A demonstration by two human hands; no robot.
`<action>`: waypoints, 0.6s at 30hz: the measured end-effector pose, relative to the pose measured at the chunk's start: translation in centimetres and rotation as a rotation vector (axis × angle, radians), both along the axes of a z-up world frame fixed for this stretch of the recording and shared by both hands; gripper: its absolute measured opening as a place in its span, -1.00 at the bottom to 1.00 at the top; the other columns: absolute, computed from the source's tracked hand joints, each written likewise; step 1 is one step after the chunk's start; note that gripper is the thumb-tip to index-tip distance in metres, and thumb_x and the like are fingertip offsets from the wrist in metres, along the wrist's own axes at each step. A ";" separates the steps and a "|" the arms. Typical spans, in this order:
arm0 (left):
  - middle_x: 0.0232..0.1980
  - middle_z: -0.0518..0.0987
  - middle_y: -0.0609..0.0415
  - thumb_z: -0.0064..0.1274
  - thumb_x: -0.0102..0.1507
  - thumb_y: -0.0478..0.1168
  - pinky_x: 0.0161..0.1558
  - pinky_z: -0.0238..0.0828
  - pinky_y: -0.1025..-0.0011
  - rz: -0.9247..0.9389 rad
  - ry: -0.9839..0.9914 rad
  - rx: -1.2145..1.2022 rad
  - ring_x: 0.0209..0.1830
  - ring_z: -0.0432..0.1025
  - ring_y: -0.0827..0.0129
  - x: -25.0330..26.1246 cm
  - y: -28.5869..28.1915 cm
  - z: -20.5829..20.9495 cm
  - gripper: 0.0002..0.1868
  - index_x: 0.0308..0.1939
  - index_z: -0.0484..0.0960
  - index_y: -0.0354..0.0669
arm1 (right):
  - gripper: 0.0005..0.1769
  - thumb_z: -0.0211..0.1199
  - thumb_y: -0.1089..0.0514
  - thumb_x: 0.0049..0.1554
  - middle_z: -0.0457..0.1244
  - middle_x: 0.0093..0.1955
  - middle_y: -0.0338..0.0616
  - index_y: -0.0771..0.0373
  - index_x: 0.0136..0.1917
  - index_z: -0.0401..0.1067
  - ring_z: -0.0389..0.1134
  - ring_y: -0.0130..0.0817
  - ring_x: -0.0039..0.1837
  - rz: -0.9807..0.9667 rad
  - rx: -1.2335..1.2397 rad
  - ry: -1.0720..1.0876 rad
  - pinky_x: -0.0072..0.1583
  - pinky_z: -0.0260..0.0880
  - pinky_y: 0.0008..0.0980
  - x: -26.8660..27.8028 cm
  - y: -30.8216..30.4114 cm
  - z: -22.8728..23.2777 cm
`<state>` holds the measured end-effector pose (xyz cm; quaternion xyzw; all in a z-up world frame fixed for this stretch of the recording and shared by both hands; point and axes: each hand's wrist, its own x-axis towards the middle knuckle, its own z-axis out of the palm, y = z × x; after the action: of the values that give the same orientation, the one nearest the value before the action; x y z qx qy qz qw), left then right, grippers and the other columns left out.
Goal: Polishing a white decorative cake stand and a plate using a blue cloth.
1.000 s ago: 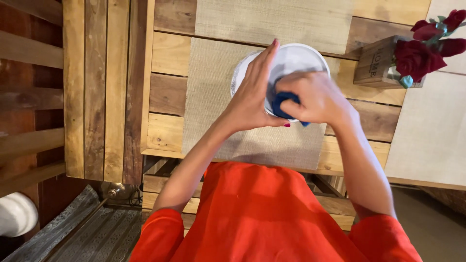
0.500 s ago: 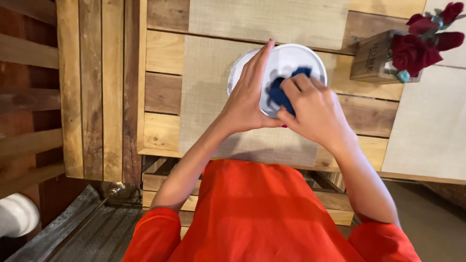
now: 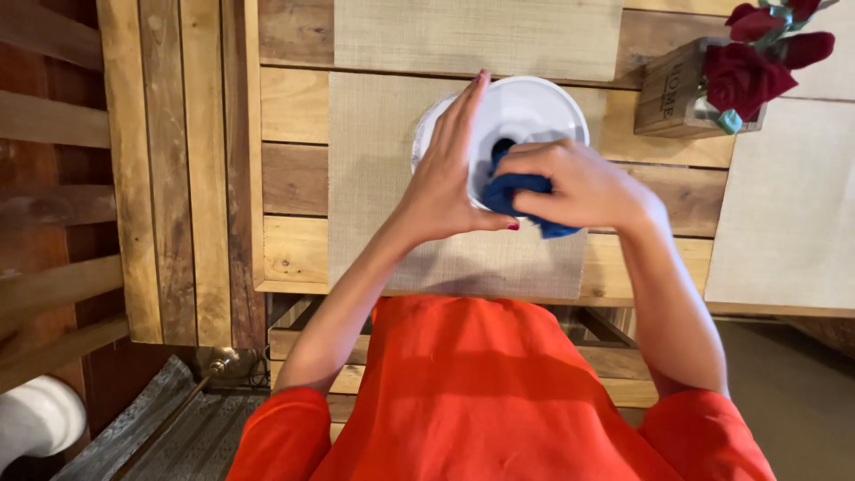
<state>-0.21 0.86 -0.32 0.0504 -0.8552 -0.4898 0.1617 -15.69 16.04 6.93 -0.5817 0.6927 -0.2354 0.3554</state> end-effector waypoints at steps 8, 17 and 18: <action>0.73 -0.16 -0.14 0.65 -0.21 0.08 0.71 -0.10 0.03 0.013 0.034 0.010 0.74 -0.15 -0.09 -1.1 1.5 -0.8 0.67 0.67 -0.30 -0.13 | -0.62 0.30 0.21 0.15 0.32 0.17 0.09 0.33 0.24 0.45 0.39 0.12 0.18 -0.333 -0.238 0.329 0.19 0.41 -0.09 0.6 -0.3 -0.4; 0.71 -0.13 -0.17 0.65 -0.22 0.11 0.67 -0.05 0.03 0.011 0.024 0.051 0.73 -0.14 -0.10 -0.3 1.3 -0.4 0.67 0.66 -0.29 -0.13 | -0.62 0.27 0.20 -0.02 0.36 0.16 -0.10 0.25 0.10 0.50 0.40 -0.03 0.16 0.037 -0.242 0.009 0.24 0.33 -0.06 0.6 0.4 -0.5; 0.70 -0.13 -0.18 0.65 -0.23 0.12 0.66 -0.06 0.03 0.003 0.014 0.050 0.72 -0.14 -0.11 -0.5 1.3 -0.2 0.67 0.65 -0.29 -0.14 | -0.67 0.28 0.20 -0.07 0.39 0.06 -0.16 0.21 0.01 0.52 0.41 -0.07 0.15 0.123 -0.235 0.018 0.28 0.24 0.01 0.0 0.3 -0.2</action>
<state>-0.74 2.18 -0.48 0.0523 -0.8415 -0.5110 0.1672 -15.72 16.36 6.70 -0.6628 0.6266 -0.2877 0.2923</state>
